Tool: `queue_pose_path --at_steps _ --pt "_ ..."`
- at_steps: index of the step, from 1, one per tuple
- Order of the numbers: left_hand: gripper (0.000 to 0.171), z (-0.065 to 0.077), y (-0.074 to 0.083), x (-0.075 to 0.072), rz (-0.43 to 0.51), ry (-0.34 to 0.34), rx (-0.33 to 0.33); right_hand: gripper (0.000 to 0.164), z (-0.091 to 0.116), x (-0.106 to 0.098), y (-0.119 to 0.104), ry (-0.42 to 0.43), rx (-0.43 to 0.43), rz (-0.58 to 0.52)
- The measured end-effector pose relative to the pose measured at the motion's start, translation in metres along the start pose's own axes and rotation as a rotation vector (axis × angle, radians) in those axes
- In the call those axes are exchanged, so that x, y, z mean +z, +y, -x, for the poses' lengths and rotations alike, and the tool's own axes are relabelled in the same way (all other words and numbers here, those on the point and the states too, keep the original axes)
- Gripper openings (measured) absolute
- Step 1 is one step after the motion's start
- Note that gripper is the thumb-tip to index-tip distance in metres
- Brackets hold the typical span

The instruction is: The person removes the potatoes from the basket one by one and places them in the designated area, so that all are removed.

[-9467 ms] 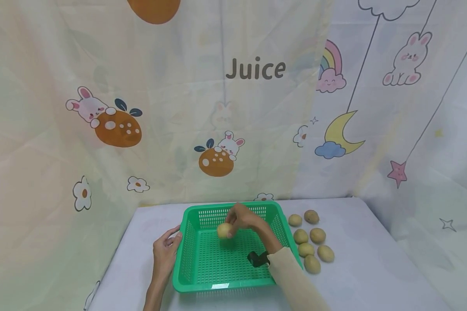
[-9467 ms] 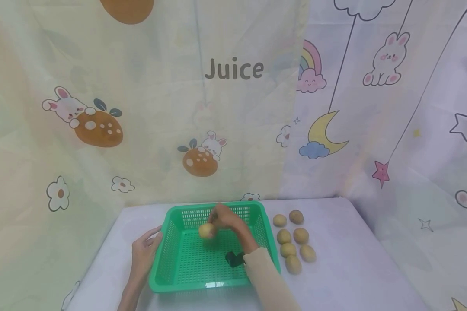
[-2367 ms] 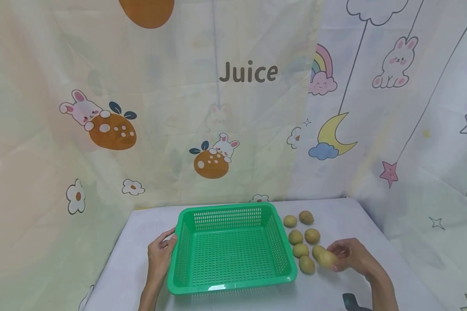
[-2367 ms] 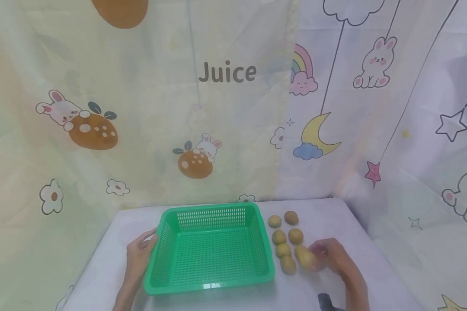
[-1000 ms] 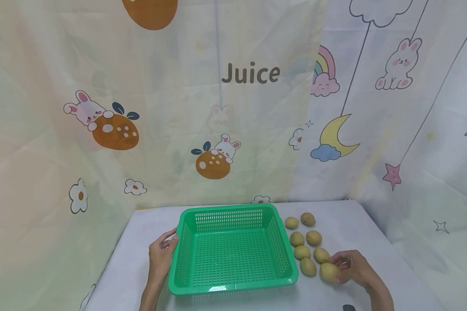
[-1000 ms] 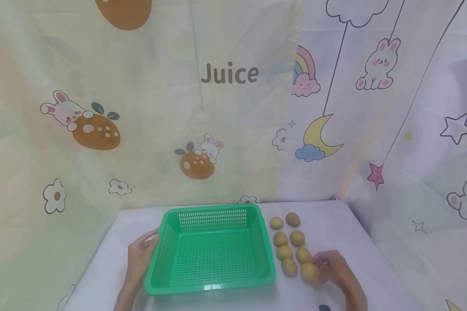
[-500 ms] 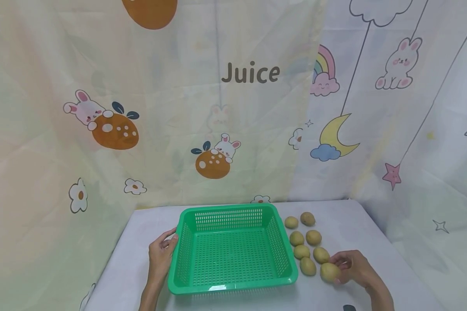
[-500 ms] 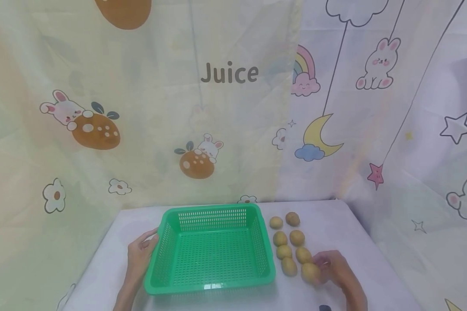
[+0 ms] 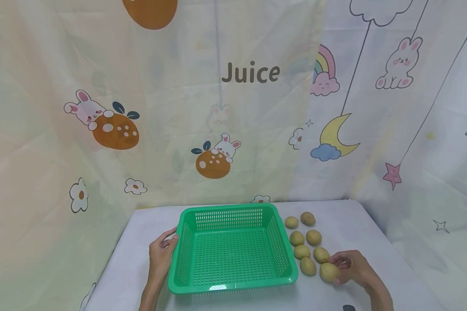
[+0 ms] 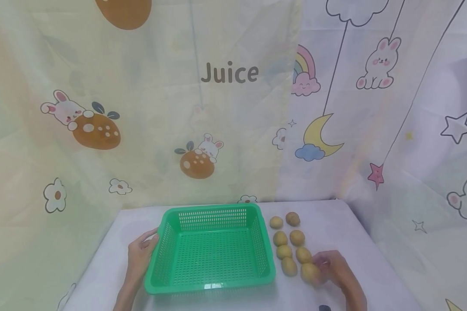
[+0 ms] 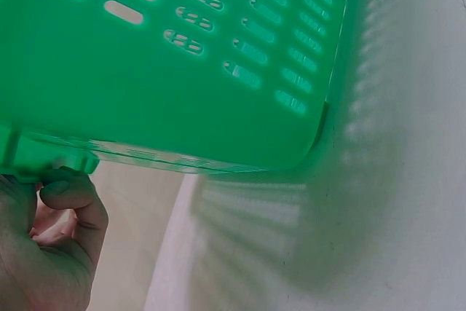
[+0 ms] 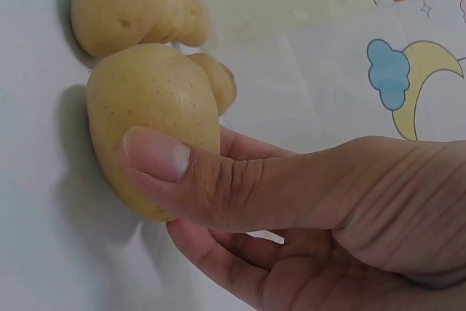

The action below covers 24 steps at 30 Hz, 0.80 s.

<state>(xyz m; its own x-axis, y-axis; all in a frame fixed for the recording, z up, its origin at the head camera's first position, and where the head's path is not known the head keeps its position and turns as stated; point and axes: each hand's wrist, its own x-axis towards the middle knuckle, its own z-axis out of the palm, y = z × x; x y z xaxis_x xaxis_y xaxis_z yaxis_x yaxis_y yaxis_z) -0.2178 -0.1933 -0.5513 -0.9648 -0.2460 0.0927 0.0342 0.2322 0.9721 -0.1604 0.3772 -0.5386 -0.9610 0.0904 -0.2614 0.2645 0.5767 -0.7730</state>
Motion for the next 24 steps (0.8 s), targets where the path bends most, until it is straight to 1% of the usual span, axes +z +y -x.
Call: queue_pose_path --at_steps 5,11,13,19,21,24 --pt "0.038 0.0006 0.0011 -0.0004 -0.007 -0.002 -0.002 0.054 0.0005 0.0006 -0.001 0.01 0.013 0.003" --pt "0.037 -0.0001 0.001 0.0001 -0.019 0.008 -0.011 0.051 0.0029 -0.0001 0.0005 0.0 -0.047 0.017" --pt "0.037 -0.0003 0.0007 0.0004 -0.02 0.014 -0.01 0.052 0.0031 -0.0001 0.0013 -0.001 -0.055 0.021" --pt "0.039 0.0 0.0009 0.0006 0.004 0.002 0.0 0.052 0.0034 0.0004 0.0026 0.009 -0.013 0.032" --pt "0.039 -0.0001 0.0009 0.0006 0.012 -0.006 -0.002 0.053 0.0039 0.0001 0.0032 0.011 -0.008 0.028" --pt "0.039 -0.0005 0.0014 0.0009 0.014 -0.009 -0.014 0.052 0.0046 -0.0008 0.0038 0.011 -0.021 0.029"
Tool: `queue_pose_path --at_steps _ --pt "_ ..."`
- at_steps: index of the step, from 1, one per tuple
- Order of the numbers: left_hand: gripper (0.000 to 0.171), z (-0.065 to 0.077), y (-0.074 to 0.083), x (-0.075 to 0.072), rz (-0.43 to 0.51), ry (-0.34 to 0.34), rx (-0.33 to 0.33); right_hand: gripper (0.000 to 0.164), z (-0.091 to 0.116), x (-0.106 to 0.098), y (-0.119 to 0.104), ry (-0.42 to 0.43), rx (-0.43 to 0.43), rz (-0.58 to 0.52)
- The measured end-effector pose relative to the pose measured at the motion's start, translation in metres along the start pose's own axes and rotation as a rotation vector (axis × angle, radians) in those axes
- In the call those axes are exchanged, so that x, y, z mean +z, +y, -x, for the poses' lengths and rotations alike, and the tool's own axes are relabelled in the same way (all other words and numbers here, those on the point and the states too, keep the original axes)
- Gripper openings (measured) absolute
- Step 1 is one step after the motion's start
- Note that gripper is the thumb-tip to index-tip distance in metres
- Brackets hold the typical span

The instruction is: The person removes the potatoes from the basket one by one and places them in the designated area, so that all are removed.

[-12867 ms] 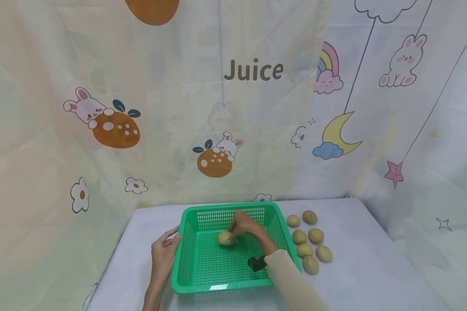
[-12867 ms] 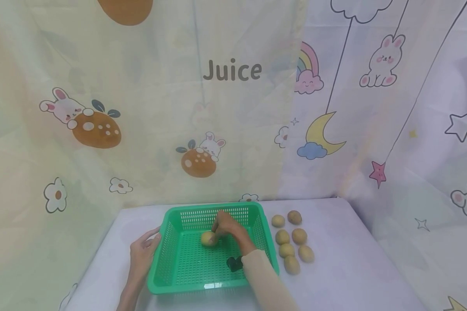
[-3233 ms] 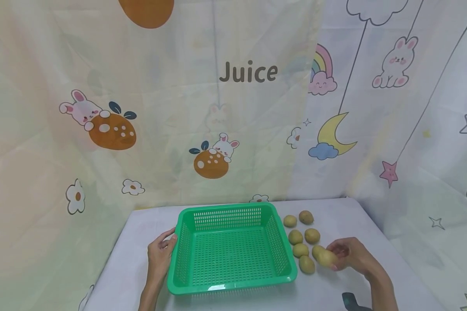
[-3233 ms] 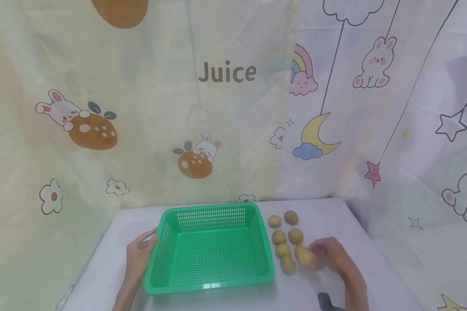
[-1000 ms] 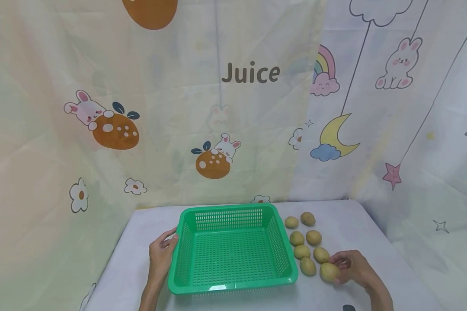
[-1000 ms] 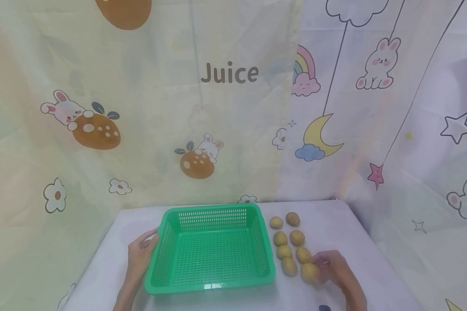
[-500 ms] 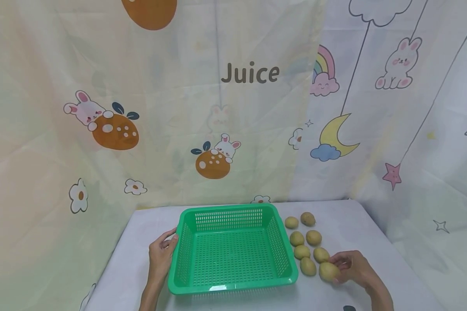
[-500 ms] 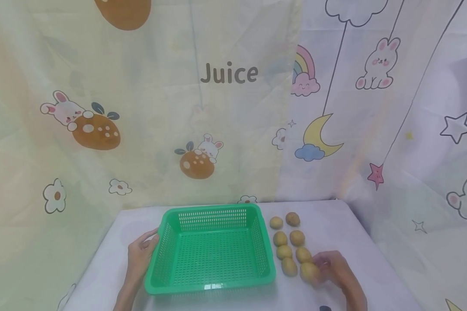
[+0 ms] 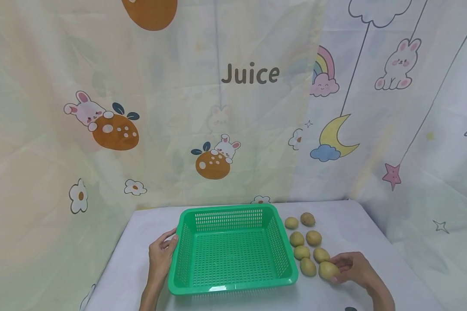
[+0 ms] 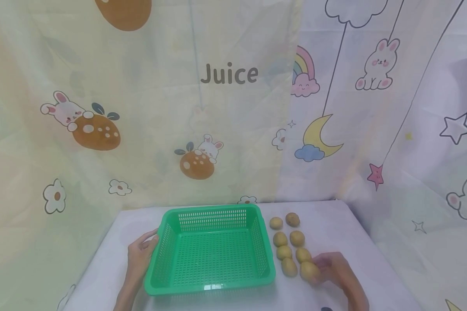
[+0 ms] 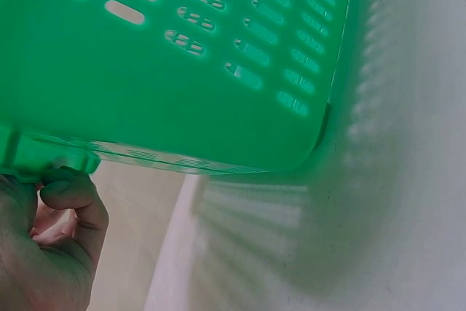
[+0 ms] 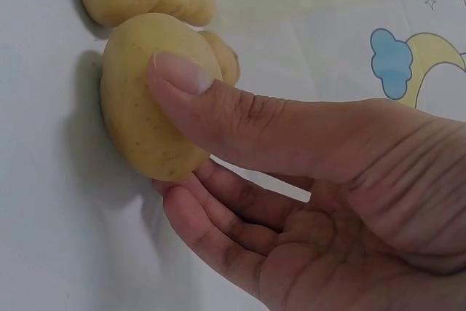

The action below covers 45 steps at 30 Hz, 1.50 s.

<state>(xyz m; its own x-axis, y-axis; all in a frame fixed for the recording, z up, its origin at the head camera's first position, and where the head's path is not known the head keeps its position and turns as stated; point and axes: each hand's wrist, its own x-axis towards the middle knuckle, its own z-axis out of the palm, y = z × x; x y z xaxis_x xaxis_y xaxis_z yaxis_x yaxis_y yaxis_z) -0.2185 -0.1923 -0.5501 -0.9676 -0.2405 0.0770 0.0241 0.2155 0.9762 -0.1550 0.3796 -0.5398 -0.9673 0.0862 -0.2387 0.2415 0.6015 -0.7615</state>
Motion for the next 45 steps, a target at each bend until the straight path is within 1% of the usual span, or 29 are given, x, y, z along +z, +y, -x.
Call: queue_pose_path --at_steps 10,14,16,21,24,29,33,35,38,42,45 --pt "0.039 0.001 0.001 0.001 -0.009 -0.003 0.001 0.05 0.0 -0.003 0.001 0.006 -0.01 0.016" --pt "0.039 0.001 0.001 0.001 -0.02 0.004 0.012 0.051 0.0 -0.004 0.0 0.009 -0.003 0.016" --pt "0.038 0.001 0.001 0.001 -0.021 0.005 0.017 0.053 0.0 -0.004 0.0 0.014 0.014 0.018" --pt "0.038 0.001 0.002 0.001 -0.023 0.0 0.014 0.061 -0.001 -0.005 -0.002 0.017 0.066 0.017" --pt "0.038 0.001 0.002 0.002 -0.026 0.002 0.012 0.067 -0.002 -0.007 -0.003 0.012 0.065 0.026" --pt "0.038 0.001 0.003 0.002 -0.024 0.004 0.015 0.083 -0.003 -0.009 -0.004 0.036 0.074 0.043" --pt "0.039 0.002 0.004 0.001 -0.049 0.003 0.029 0.091 -0.004 -0.011 -0.005 0.046 0.026 0.061" --pt "0.039 0.003 0.005 0.0 -0.075 0.006 0.04 0.092 -0.006 -0.011 -0.006 0.052 -0.005 0.073" --pt "0.038 0.003 0.006 -0.002 -0.125 0.016 0.05 0.088 -0.008 -0.01 -0.011 0.063 -0.054 0.09" --pt "0.041 0.003 0.01 -0.005 -0.232 0.005 0.071 0.079 -0.01 -0.006 -0.02 0.115 -0.135 0.131" --pt "0.046 0.003 0.015 -0.008 -0.348 0.008 0.103 0.071 -0.011 -0.001 -0.029 0.187 -0.223 0.16"
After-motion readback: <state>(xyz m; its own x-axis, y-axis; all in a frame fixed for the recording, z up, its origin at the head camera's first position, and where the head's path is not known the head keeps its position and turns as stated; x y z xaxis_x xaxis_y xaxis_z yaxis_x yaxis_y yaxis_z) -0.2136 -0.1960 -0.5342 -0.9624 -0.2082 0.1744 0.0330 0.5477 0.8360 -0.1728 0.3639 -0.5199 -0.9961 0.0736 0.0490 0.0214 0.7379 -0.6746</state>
